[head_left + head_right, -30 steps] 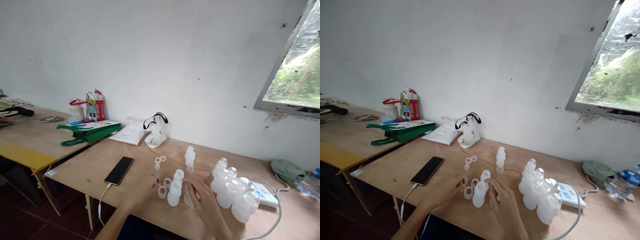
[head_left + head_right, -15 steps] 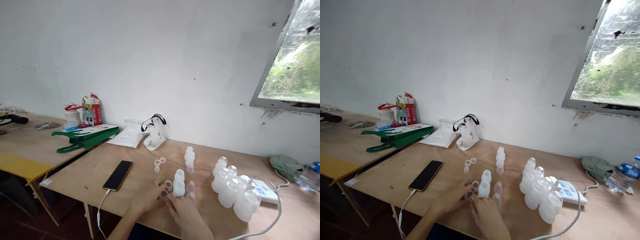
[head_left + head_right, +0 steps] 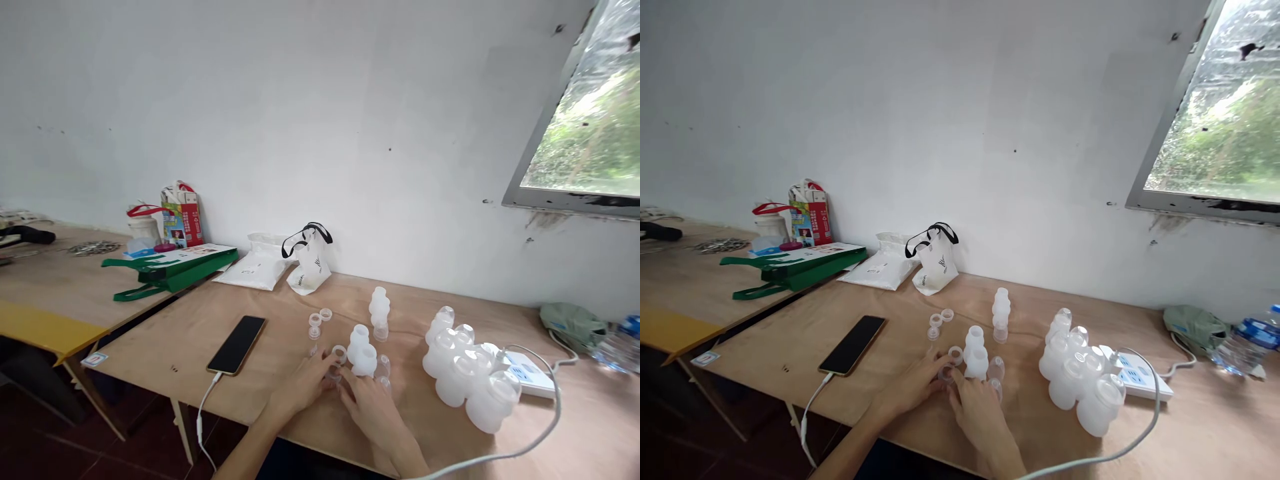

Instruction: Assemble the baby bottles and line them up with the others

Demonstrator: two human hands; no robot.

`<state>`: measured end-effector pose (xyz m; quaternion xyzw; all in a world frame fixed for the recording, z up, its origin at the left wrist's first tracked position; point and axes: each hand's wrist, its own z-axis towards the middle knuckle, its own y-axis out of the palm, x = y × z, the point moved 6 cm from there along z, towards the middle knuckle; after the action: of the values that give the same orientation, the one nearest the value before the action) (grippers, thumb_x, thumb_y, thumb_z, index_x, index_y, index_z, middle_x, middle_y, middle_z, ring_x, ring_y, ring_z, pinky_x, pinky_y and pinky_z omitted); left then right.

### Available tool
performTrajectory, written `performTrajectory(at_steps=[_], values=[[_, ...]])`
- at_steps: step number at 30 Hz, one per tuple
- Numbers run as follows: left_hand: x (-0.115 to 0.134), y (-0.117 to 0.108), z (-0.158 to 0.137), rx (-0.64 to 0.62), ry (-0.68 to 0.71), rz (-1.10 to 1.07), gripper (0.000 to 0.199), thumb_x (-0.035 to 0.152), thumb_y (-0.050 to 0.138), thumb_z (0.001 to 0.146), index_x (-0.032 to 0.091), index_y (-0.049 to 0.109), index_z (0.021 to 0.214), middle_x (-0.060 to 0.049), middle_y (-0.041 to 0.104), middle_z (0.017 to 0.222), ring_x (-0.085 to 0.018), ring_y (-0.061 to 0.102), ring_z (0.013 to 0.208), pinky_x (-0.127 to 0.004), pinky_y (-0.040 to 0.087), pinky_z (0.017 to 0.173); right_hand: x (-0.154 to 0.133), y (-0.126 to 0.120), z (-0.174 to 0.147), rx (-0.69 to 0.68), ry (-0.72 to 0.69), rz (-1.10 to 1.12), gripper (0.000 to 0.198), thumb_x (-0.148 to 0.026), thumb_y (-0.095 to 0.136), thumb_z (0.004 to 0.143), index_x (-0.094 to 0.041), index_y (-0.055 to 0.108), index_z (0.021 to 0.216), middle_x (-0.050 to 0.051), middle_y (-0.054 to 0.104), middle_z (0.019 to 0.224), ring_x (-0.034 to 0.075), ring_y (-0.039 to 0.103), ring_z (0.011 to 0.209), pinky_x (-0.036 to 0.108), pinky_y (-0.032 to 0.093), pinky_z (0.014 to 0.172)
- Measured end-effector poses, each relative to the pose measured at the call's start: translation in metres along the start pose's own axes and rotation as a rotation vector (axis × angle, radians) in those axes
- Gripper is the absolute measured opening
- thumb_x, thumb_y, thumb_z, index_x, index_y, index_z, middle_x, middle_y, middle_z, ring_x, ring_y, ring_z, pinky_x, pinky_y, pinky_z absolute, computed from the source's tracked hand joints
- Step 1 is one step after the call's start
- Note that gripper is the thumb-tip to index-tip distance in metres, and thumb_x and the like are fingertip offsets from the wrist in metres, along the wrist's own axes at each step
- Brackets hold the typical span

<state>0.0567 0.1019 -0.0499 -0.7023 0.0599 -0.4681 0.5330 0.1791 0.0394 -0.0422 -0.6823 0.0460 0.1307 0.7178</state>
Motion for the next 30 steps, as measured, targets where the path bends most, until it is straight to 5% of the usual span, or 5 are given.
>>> performTrajectory(at_steps=[8,17,22,27,30], values=[[-0.009,-0.017,-0.003,0.011,0.093,-0.137,0.049,0.012,0.057,0.089,0.029,0.056,0.135,-0.006,0.061,0.132,-0.027,0.058,0.12,-0.039,0.046,0.103,-0.01,0.011,-0.001,0.051,-0.084,-0.015,0.032,-0.023,0.052,0.103,-0.028,0.063,0.133,0.007,0.076,0.092,0.031,0.073,0.086,0.033,0.047,0.07],[-0.022,-0.027,-0.004,0.083,0.045,-0.07,0.017,0.011,0.058,0.083,0.02,0.067,0.095,-0.002,0.07,0.096,-0.023,0.063,0.088,-0.03,0.045,0.077,-0.021,0.028,0.002,0.106,-0.141,0.05,0.031,-0.017,0.054,0.102,-0.026,0.059,0.131,0.003,0.076,0.098,0.026,0.074,0.085,0.03,0.044,0.069],[-0.021,-0.03,-0.006,0.027,0.028,-0.05,0.015,0.014,0.062,0.084,0.021,0.067,0.098,-0.002,0.069,0.095,-0.023,0.063,0.088,-0.03,0.045,0.076,-0.023,0.036,0.005,0.223,-0.152,0.065,0.022,-0.016,0.052,0.1,-0.025,0.06,0.118,0.002,0.076,0.103,0.024,0.073,0.083,0.03,0.042,0.067],[-0.011,-0.029,-0.007,-0.058,0.038,-0.015,0.047,0.013,0.08,0.07,0.024,0.066,0.113,-0.003,0.067,0.112,-0.027,0.063,0.099,-0.032,0.047,0.083,-0.024,0.038,0.007,0.246,-0.171,0.065,0.021,-0.015,0.05,0.1,-0.022,0.061,0.116,0.004,0.075,0.11,0.023,0.072,0.081,0.03,0.042,0.063],[-0.01,-0.026,-0.004,-0.041,0.013,0.022,0.035,0.014,0.077,0.073,0.023,0.067,0.106,-0.003,0.068,0.106,-0.027,0.064,0.095,-0.032,0.047,0.079,-0.024,0.038,0.004,0.272,-0.185,0.061,0.024,-0.014,0.048,0.1,-0.022,0.059,0.119,0.005,0.073,0.117,0.024,0.072,0.08,0.031,0.045,0.063]])
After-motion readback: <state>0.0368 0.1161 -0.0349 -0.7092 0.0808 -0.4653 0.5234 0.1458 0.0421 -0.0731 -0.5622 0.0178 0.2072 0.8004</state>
